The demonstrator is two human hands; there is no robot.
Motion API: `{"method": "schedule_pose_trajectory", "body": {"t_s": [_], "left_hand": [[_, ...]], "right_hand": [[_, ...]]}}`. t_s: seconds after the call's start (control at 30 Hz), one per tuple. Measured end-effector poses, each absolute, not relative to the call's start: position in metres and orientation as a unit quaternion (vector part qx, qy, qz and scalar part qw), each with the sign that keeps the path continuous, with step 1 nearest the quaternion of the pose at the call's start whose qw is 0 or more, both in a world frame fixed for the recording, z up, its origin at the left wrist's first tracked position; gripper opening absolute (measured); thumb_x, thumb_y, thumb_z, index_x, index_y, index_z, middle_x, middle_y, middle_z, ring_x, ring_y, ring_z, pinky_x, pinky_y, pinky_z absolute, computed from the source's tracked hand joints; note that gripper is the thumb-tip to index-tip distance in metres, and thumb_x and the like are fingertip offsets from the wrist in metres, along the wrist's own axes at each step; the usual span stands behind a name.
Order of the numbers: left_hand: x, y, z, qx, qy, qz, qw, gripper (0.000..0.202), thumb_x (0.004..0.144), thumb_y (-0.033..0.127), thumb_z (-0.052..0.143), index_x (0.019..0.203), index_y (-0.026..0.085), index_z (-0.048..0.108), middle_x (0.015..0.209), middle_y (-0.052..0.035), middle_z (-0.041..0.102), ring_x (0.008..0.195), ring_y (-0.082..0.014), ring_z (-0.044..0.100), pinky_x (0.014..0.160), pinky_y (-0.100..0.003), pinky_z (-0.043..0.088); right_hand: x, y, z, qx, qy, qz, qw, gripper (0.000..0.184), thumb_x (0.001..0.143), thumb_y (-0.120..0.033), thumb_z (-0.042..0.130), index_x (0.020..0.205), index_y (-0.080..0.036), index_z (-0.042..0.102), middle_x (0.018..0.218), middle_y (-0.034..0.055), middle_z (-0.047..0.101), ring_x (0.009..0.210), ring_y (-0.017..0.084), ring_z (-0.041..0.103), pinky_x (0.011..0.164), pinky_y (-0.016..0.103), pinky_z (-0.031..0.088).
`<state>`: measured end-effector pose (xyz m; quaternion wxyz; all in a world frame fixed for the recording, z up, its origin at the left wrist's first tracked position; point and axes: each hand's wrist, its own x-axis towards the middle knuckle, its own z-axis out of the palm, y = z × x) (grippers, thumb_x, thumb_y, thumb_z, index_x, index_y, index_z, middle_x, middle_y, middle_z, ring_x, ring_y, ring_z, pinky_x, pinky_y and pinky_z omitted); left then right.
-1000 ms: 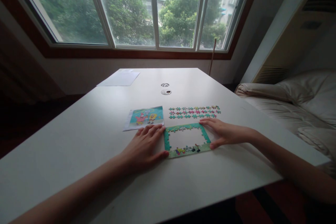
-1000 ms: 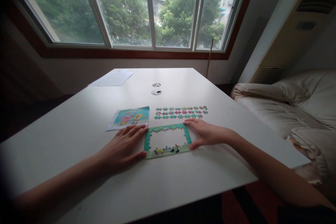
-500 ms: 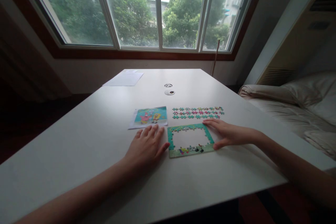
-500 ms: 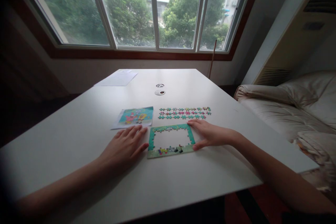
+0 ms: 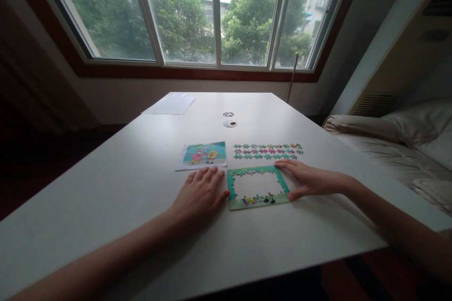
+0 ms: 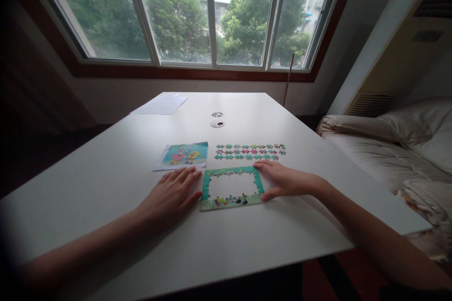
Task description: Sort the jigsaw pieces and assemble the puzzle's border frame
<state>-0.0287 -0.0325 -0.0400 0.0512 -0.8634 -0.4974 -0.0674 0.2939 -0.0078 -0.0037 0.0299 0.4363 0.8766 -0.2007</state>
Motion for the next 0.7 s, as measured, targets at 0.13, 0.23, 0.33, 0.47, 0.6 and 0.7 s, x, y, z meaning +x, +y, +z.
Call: {"method": "schedule_pose_trajectory", "body": {"t_s": [0.13, 0.23, 0.33, 0.47, 0.6, 0.7], "left_hand": [[-0.0291, -0.0308, -0.0420, -0.880, -0.466, -0.086, 0.030, 0.042, 0.089, 0.039, 0.036, 0.124, 0.017, 0.041, 0.129, -0.0108, 0.044, 0.119, -0.0274, 0.037, 0.096, -0.044, 0.032], [-0.0288, -0.0301, -0.0414, -0.887, -0.454, -0.083, 0.021, 0.043, 0.088, 0.039, 0.038, 0.125, 0.017, 0.040, 0.130, -0.0115, 0.043, 0.119, -0.0276, 0.037, 0.096, -0.044, 0.033], [-0.0279, -0.0300, -0.0395, -0.889, -0.451, -0.079, 0.022, 0.044, 0.088, 0.040, 0.039, 0.125, 0.017, 0.040, 0.129, -0.0124, 0.043, 0.118, -0.0284, 0.038, 0.095, -0.045, 0.033], [-0.0268, -0.0302, -0.0384, -0.890, -0.448, -0.081, 0.023, 0.044, 0.088, 0.039, 0.039, 0.125, 0.016, 0.040, 0.129, -0.0127, 0.044, 0.118, -0.0288, 0.038, 0.094, -0.045, 0.034], [-0.0270, -0.0306, -0.0398, -0.890, -0.448, -0.077, 0.027, 0.044, 0.088, 0.040, 0.038, 0.125, 0.017, 0.041, 0.130, -0.0126, 0.044, 0.119, -0.0288, 0.038, 0.095, -0.046, 0.034], [-0.0277, -0.0310, -0.0409, -0.893, -0.444, -0.071, 0.029, 0.045, 0.088, 0.041, 0.038, 0.126, 0.016, 0.041, 0.130, -0.0133, 0.043, 0.119, -0.0292, 0.037, 0.095, -0.045, 0.034]], "right_hand": [[0.2960, -0.0066, -0.0060, 0.432, 0.878, -0.204, 0.026, 0.093, 0.067, -0.064, 0.054, 0.138, -0.012, 0.024, 0.142, 0.0139, 0.023, 0.130, 0.030, 0.021, 0.107, 0.041, 0.020], [0.2973, -0.0073, -0.0069, 0.433, 0.878, -0.205, 0.025, 0.093, 0.066, -0.064, 0.055, 0.137, -0.012, 0.025, 0.142, 0.0141, 0.023, 0.130, 0.030, 0.021, 0.107, 0.041, 0.020], [0.2977, -0.0102, -0.0071, 0.441, 0.874, -0.204, 0.025, 0.095, 0.066, -0.065, 0.055, 0.137, -0.011, 0.025, 0.142, 0.0148, 0.023, 0.130, 0.030, 0.020, 0.108, 0.040, 0.020], [0.2971, -0.0138, -0.0056, 0.448, 0.869, -0.207, 0.028, 0.095, 0.066, -0.065, 0.055, 0.137, -0.009, 0.025, 0.143, 0.0150, 0.021, 0.130, 0.031, 0.019, 0.108, 0.039, 0.020], [0.2962, -0.0140, -0.0030, 0.445, 0.871, -0.207, 0.032, 0.095, 0.066, -0.065, 0.054, 0.137, -0.009, 0.025, 0.142, 0.0149, 0.022, 0.130, 0.030, 0.019, 0.108, 0.039, 0.020], [0.2959, -0.0136, -0.0016, 0.444, 0.871, -0.207, 0.034, 0.095, 0.066, -0.065, 0.054, 0.137, -0.009, 0.026, 0.142, 0.0150, 0.022, 0.130, 0.030, 0.019, 0.108, 0.039, 0.020]]}}
